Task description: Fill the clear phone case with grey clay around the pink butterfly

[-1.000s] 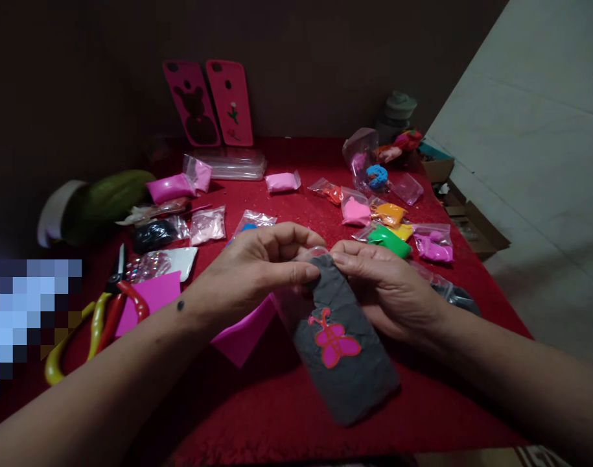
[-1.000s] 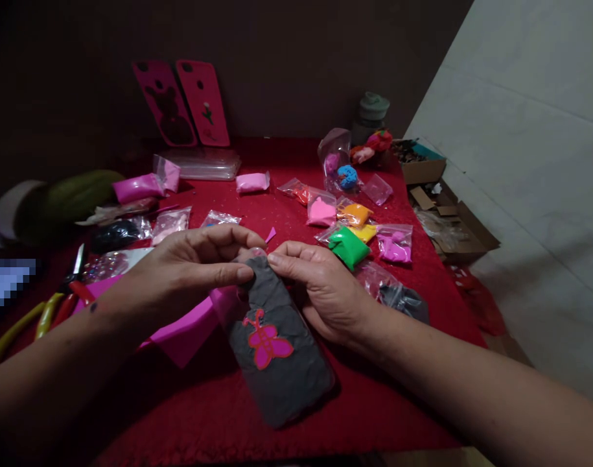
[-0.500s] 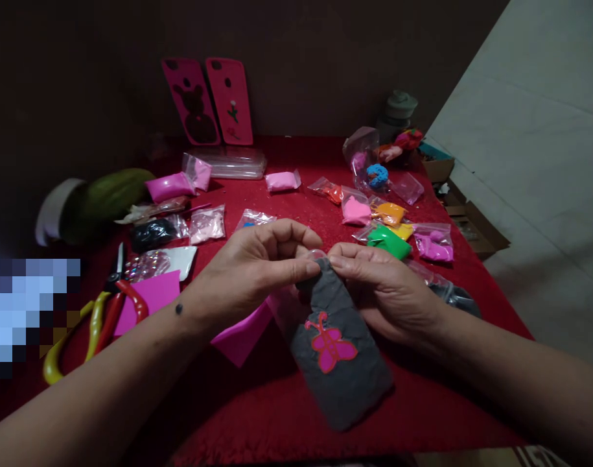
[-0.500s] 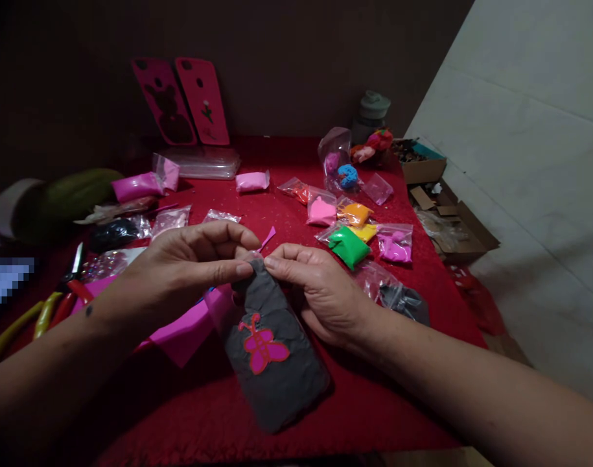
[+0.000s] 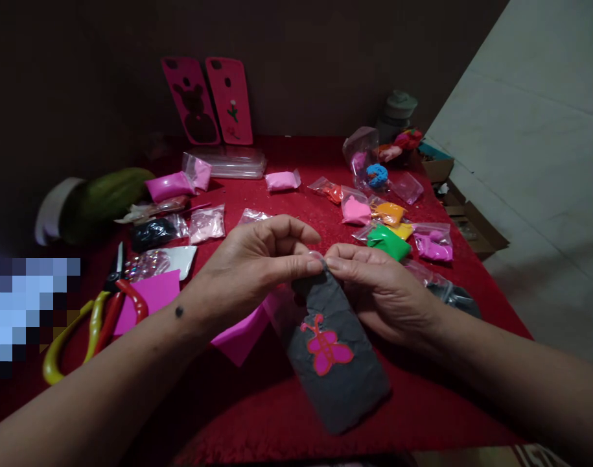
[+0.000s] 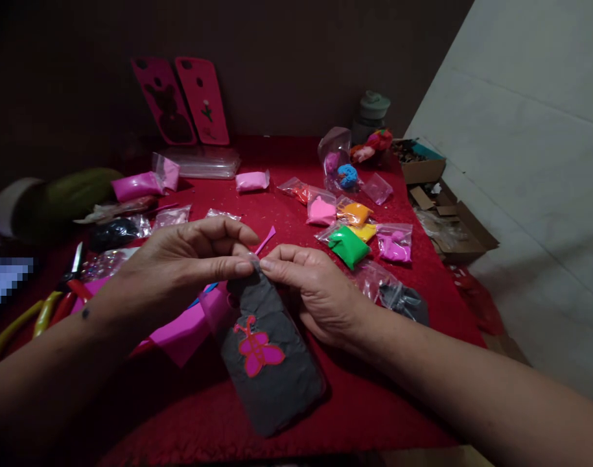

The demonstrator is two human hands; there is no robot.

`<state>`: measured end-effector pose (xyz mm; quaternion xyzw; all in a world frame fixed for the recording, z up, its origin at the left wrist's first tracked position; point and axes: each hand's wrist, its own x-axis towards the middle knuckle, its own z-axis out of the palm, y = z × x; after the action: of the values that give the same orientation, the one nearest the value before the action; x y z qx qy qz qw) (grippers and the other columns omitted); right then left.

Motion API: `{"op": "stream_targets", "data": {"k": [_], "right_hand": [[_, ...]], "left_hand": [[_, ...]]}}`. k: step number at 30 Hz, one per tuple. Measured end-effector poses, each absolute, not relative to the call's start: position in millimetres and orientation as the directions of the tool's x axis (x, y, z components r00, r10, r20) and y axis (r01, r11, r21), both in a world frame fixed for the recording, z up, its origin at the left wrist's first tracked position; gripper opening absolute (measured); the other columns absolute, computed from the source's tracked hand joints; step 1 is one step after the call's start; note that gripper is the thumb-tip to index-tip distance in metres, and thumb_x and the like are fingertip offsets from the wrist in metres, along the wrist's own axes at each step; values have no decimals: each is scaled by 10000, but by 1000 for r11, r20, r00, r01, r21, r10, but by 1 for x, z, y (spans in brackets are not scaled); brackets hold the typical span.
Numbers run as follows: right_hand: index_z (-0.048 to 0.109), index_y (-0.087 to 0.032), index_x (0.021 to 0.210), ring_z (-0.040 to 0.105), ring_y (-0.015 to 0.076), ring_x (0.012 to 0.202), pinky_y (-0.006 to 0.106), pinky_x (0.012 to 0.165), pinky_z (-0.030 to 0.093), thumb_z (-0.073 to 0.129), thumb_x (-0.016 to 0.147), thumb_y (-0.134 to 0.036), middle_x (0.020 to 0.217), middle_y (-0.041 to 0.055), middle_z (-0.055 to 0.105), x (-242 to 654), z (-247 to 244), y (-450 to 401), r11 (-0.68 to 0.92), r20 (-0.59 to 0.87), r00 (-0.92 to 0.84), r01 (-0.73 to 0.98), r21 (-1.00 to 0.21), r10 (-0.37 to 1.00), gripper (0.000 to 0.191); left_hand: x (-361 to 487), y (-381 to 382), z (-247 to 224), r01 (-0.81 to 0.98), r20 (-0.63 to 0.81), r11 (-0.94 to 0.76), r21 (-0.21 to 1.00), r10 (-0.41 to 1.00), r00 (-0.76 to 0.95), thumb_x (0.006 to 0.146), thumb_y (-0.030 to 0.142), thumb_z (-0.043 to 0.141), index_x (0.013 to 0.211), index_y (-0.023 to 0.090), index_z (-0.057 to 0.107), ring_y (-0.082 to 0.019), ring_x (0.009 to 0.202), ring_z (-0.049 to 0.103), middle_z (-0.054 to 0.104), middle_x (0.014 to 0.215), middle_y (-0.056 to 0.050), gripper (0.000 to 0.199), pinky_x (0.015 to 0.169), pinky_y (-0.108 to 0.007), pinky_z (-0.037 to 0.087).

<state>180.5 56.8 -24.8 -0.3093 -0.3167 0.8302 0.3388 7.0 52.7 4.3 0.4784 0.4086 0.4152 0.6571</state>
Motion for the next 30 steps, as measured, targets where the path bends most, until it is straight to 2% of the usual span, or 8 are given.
{"op": "stream_targets", "data": {"k": [6, 10, 17, 23, 30], "right_hand": [[615, -125, 698, 578, 104, 594, 213, 607, 458, 714, 763, -186, 657, 12, 619, 179, -22, 55, -578, -272, -585, -433, -691, 764, 133], [645, -124, 752, 564, 99, 586, 212, 604, 461, 742, 736, -189, 646, -3, 601, 178, -21, 56, -585, -289, -579, -425, -691, 762, 118], [608, -133, 675, 559, 102, 567, 221, 576, 443, 768, 721, -229, 635, 5, 616, 178, -21, 56, -580, -302, -570, -400, -709, 764, 192], [593, -134, 659, 531, 86, 536, 206, 554, 415, 783, 698, -216, 595, -15, 589, 177, -22, 57, -561, -292, -557, -406, -721, 778, 210], [592, -140, 686, 530, 96, 558, 222, 569, 411, 778, 697, -232, 639, -5, 602, 178, -22, 57, -576, -328, -545, -380, -724, 772, 208]], "left_hand": [[5, 51, 1, -153, -138, 208, 966, 916, 375, 796, 110, 717, 918, 145, 655, -65, 624, 621, 676, 706, 29, 141, 587, -146, 527], [3, 51, -1, -134, -119, 181, 974, 918, 378, 817, 162, 714, 915, 157, 685, -64, 681, 616, 669, 765, 25, 102, 634, -147, 523], [6, 51, 4, -56, -129, 152, 987, 946, 297, 778, 160, 729, 829, 152, 679, -77, 581, 585, 632, 671, 34, 72, 546, -170, 498], [14, 48, 8, -9, -61, 64, 998, 983, 175, 733, 86, 732, 777, 132, 668, -64, 554, 569, 615, 630, 48, 90, 505, -143, 460], [8, 47, 7, 83, -46, 27, 996, 970, 240, 830, 244, 689, 864, 165, 694, -89, 710, 590, 656, 784, 17, 86, 630, -164, 481]]}}
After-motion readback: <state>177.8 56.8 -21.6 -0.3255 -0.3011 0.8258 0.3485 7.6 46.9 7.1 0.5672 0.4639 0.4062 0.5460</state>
